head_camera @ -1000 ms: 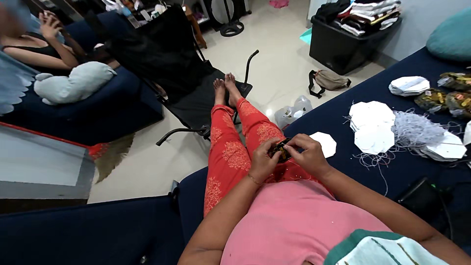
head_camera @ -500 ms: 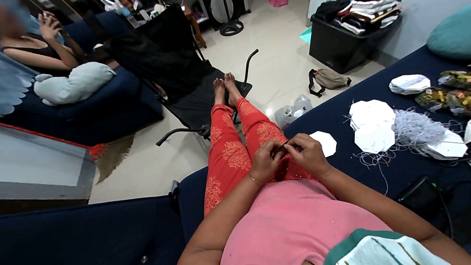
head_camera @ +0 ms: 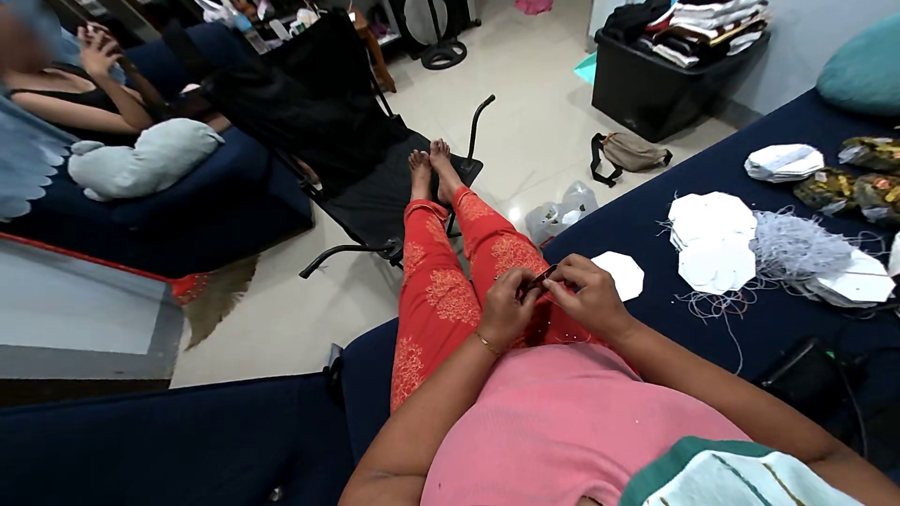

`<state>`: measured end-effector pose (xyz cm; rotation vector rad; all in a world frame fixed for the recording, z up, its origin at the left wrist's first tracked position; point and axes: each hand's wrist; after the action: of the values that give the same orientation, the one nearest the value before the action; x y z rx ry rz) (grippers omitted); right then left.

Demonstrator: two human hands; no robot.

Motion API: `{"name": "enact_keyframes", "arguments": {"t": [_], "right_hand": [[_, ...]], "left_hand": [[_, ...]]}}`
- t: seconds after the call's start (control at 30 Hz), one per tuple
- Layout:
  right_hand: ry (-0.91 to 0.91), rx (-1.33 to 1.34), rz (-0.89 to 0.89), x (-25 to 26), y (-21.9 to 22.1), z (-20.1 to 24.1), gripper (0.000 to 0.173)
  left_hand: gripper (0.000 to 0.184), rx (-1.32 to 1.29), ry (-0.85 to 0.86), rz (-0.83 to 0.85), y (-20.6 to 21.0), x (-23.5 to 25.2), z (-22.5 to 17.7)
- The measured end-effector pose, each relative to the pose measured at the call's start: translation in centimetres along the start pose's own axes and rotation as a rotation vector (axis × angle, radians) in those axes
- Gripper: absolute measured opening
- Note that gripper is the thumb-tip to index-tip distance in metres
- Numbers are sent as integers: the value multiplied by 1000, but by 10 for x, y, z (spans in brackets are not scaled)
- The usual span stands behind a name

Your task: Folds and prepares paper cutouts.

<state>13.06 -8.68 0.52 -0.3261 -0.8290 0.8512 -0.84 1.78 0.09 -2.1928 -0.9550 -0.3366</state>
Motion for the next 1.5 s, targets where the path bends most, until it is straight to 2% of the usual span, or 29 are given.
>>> {"name": "enact_keyframes", "arguments": {"t": [0.27,0.47,0.83,1.1,1.23,1.4,1.5], "right_hand": [[1,-5,66,1,-3,1,18],[-36,-7,-7,1,-1,-1,17],[-24,-22,21,1,0,0,17],[6,-39,-12,1,1,-1,14],[4,-48,31,1,-1,-4,14],[-47,-13,27,-1,0,-9,14],[-70,14,45,-2,-1,-9,14]], "left_hand": [[16,16,1,9,-1,1,1],[17,27,-13,14,-2,1,0],[15,43,23,8,-1,0,1],[14,35,52,42,-2,0,0],[16,19,51,94,-3,1,1],[17,-207,31,120,-4,2,10],[25,-310,-75,97,-6,4,7]]}}
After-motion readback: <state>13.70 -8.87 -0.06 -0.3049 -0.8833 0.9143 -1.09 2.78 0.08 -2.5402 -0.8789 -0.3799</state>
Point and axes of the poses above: each hand's wrist, its own x-axis towards the middle knuckle, its own y-axis out of the palm, z = x × y, and after that the axes turned 1 degree about -x, right-handed
